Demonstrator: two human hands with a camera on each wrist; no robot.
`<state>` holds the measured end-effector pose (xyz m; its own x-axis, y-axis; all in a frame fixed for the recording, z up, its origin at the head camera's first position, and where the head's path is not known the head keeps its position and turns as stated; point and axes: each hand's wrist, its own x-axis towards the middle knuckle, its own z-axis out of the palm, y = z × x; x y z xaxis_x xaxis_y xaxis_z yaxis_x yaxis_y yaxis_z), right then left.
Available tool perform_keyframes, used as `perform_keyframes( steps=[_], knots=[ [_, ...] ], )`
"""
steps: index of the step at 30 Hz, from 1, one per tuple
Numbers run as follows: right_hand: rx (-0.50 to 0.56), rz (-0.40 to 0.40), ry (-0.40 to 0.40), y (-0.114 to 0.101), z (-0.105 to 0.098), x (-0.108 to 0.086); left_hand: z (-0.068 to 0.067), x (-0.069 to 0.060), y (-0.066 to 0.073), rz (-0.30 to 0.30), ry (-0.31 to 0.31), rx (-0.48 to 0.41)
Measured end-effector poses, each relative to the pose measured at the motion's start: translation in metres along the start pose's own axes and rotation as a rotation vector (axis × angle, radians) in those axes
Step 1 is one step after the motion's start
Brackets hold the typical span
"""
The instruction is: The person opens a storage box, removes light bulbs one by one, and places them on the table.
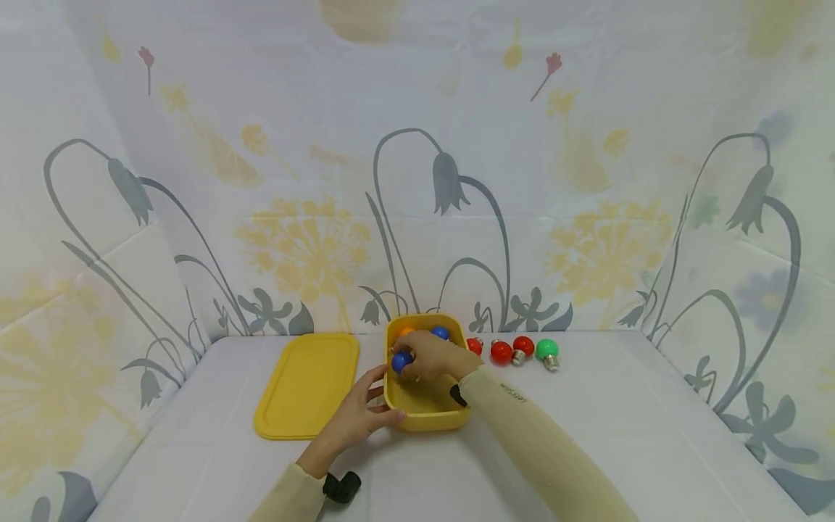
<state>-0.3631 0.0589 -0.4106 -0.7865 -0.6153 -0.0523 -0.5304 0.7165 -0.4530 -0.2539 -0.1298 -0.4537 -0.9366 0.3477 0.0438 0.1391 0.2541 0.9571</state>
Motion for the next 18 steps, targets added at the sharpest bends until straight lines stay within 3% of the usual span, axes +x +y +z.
perform_keyframes(
  steps=[6,13,18],
  knots=[
    [0.059,-0.054,0.071,0.000,-0.018,-0.011,-0.001,0.001,0.002,0.007,0.002,-0.010],
    [0.170,-0.029,0.158,0.003,-0.040,-0.034,0.000,0.001,0.001,-0.012,-0.007,-0.017],
    [0.179,-0.031,0.223,0.013,-0.050,-0.053,0.001,0.001,0.000,-0.029,-0.004,-0.006]
  ],
)
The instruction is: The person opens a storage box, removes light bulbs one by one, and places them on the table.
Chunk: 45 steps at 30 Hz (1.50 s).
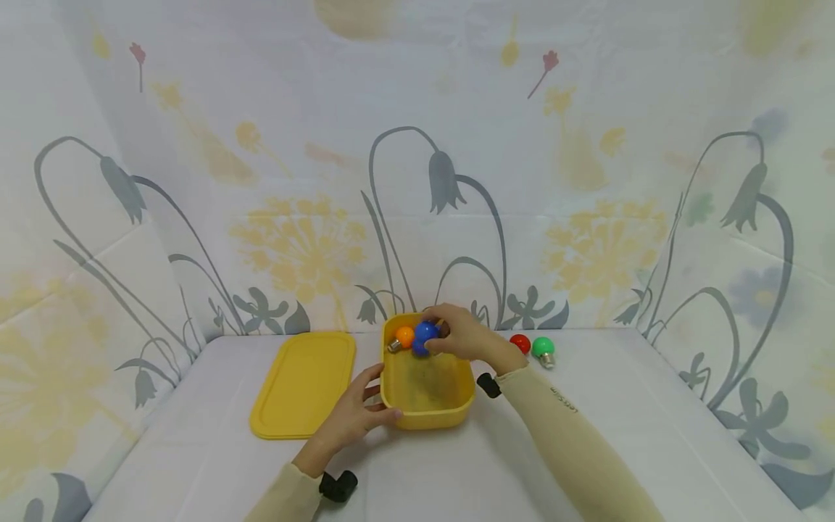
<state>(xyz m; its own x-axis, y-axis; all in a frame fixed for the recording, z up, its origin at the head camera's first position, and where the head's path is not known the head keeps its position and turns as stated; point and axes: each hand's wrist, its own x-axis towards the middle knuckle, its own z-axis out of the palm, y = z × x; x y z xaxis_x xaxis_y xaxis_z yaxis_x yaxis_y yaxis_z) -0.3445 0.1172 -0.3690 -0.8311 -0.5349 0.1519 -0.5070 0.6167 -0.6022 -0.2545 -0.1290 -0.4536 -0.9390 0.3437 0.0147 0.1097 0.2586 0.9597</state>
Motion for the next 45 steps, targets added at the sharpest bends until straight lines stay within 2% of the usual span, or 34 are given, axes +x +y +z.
perform_keyframes(
  steps=[6,11,16,19,23,24,27,34,45],
  knots=[
    [0.069,0.045,0.058,0.016,-0.015,-0.024,-0.001,0.001,-0.001,-0.014,0.011,-0.002],
    [0.047,0.030,0.134,0.033,-0.020,-0.041,-0.001,0.000,0.000,-0.002,0.010,-0.012],
    [0.047,0.067,0.181,0.048,-0.021,-0.056,-0.001,0.001,0.000,0.005,0.012,-0.008],
    [0.058,0.083,0.187,0.055,-0.018,-0.063,0.000,-0.004,0.009,0.000,0.011,-0.011],
    [0.019,0.116,0.197,0.065,-0.013,-0.068,0.000,-0.005,0.010,-0.002,0.010,-0.015],
    [0.001,0.128,0.200,0.067,-0.011,-0.069,0.000,-0.002,0.005,-0.003,0.010,-0.012],
    [-0.044,0.156,0.198,0.074,-0.006,-0.069,-0.001,0.001,-0.003,-0.001,0.012,-0.005],
    [-0.094,0.243,0.127,0.085,0.007,-0.067,0.000,0.004,-0.006,-0.005,0.010,-0.011],
    [-0.117,0.243,0.071,0.094,0.011,-0.065,0.000,-0.001,0.001,-0.003,0.009,-0.012]
  ],
)
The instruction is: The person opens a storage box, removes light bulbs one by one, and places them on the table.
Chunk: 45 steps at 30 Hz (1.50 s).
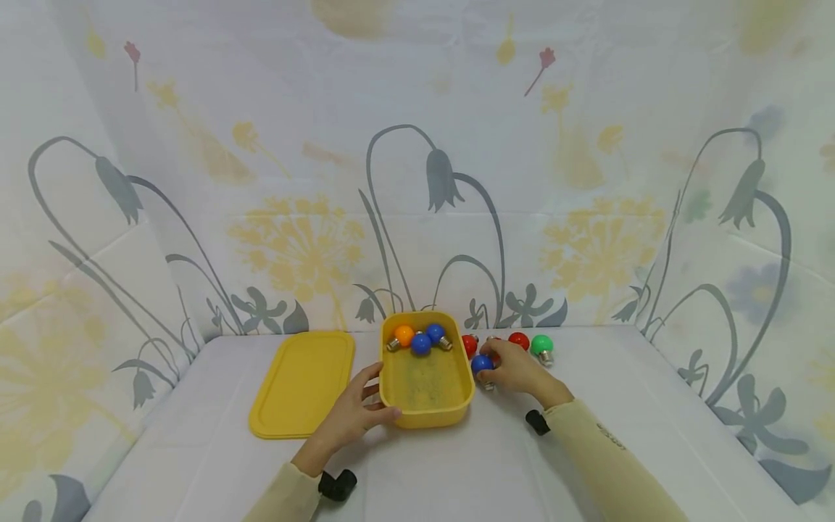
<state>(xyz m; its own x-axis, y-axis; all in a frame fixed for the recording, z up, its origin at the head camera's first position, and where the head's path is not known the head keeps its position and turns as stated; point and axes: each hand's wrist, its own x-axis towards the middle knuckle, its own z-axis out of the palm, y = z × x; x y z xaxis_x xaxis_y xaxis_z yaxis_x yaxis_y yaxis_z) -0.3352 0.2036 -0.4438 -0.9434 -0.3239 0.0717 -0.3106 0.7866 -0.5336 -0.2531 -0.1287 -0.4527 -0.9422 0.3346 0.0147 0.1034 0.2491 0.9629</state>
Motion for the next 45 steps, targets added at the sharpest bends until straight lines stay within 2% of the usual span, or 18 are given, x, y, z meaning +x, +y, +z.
perform_keyframes(
  steps=[18,23,29,36,45],
  knots=[
    [-0.009,0.012,-0.006,0.000,-0.002,-0.002,0.000,0.002,-0.002,0.005,-0.006,-0.016],
    [0.003,-0.012,0.007,-0.001,-0.006,-0.006,0.000,0.002,-0.003,0.006,-0.009,-0.024],
    [-0.019,-0.085,0.053,-0.005,-0.020,-0.010,0.001,0.003,-0.004,0.008,-0.011,-0.030],
    [0.011,-0.128,0.051,-0.020,-0.036,-0.004,0.000,0.002,-0.004,0.006,-0.006,-0.012],
    [0.062,-0.133,0.011,-0.047,-0.046,0.006,-0.001,0.003,-0.003,0.002,-0.006,-0.012]
  ],
)
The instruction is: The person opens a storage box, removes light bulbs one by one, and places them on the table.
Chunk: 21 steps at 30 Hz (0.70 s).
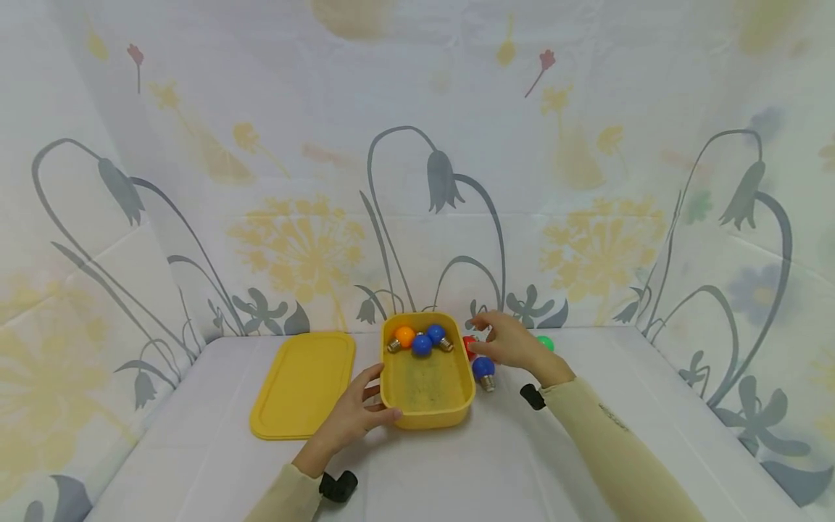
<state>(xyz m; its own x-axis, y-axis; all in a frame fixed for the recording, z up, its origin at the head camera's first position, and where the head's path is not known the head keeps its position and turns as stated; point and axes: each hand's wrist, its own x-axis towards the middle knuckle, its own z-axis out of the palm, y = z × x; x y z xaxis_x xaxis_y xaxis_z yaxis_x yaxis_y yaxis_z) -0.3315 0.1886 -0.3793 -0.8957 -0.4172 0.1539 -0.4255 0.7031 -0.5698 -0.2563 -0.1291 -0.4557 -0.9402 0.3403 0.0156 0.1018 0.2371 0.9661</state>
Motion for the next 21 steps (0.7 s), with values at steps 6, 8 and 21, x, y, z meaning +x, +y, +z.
perform_keyframes(
  steps=[6,8,21],
  knots=[
    [0.014,0.041,-0.025,-0.013,0.003,0.015,0.000,-0.001,0.001,0.010,0.000,0.013],
    [-0.010,0.044,-0.028,-0.017,0.006,0.020,0.000,-0.002,0.001,0.015,0.000,0.016],
    [0.042,0.036,-0.088,-0.034,0.028,0.051,0.000,-0.003,0.003,-0.002,0.009,0.036]
  ],
)
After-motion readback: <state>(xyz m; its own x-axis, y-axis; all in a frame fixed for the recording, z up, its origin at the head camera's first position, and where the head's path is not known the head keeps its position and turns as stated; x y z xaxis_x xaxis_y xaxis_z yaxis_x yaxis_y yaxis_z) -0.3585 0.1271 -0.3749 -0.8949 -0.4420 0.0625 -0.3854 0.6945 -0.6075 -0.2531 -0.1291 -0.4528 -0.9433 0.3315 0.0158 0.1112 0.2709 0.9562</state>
